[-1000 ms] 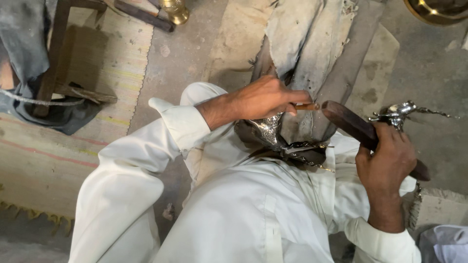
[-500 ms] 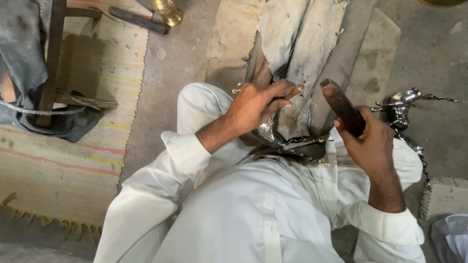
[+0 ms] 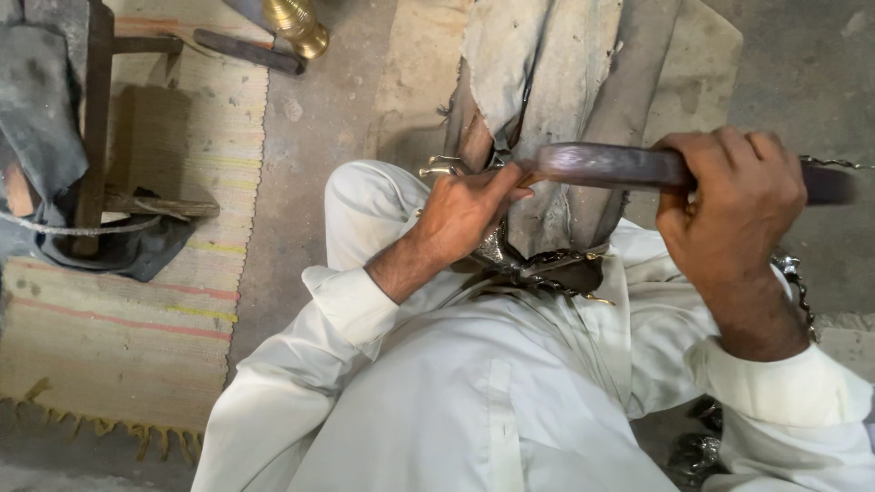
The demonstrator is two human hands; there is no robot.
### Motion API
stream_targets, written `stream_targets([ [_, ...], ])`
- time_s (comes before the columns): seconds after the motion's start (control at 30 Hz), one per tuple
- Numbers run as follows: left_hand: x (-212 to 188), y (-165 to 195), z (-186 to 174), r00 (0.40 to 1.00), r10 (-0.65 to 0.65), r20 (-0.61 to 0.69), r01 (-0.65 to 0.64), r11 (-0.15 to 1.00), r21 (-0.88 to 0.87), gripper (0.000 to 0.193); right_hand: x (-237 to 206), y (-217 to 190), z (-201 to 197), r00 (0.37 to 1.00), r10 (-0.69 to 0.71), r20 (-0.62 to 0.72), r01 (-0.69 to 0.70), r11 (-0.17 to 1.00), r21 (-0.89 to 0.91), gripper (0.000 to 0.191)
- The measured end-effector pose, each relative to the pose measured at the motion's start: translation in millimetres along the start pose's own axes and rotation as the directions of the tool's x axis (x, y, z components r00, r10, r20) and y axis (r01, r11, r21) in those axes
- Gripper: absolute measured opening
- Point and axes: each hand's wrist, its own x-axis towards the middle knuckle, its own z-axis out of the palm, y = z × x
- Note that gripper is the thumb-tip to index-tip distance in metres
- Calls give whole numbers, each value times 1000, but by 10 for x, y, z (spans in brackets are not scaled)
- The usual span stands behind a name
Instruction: The person sits cross-legged on the floor with a cushioned work block on their lap, holding a silver animal figurine strapped to the block. They use a small punch and a wooden mallet to strike and detail the figurine's surface, repositioning the piece and re-securing the strap between rounds of hammering.
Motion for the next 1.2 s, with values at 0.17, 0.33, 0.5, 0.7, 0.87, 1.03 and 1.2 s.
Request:
stream_targets([
  [0.17, 18, 39, -5, 1000, -11, -29, 10, 1000, 0, 34, 101, 93, -41, 991, 22, 130, -34, 995, 91, 27],
  [0.33, 48, 83, -11, 999, -12, -47, 12, 1000, -6, 33, 132, 121, -58, 991, 11, 136, -23, 996, 85, 26],
  [0.5, 49, 102, -44, 999, -51, -20, 49, 997, -53, 33, 180, 92, -114, 988, -84, 128, 97, 990, -98, 29],
  [0.7, 67, 93, -50, 1000, -28, -7, 28, 999, -40, 31, 72, 120, -67, 993, -43, 113, 52, 995, -79, 32],
  [0.87, 57, 64, -60, 1000, 1, -28, -4, 996, -93, 35, -11, 239, -1, 979, 62, 193, -77, 995, 71, 31],
  [1.03, 64, 40, -69, 998, -53, -34, 51, 996, -72, 37, 17, 230, -13, 986, 135, 98, -157, 950, 268, 25],
  [1.2, 68, 67, -74, 991, -47, -127, 37, 996, -80, 34, 54, 134, -89, 977, 52, 207, -31, 994, -107, 31],
])
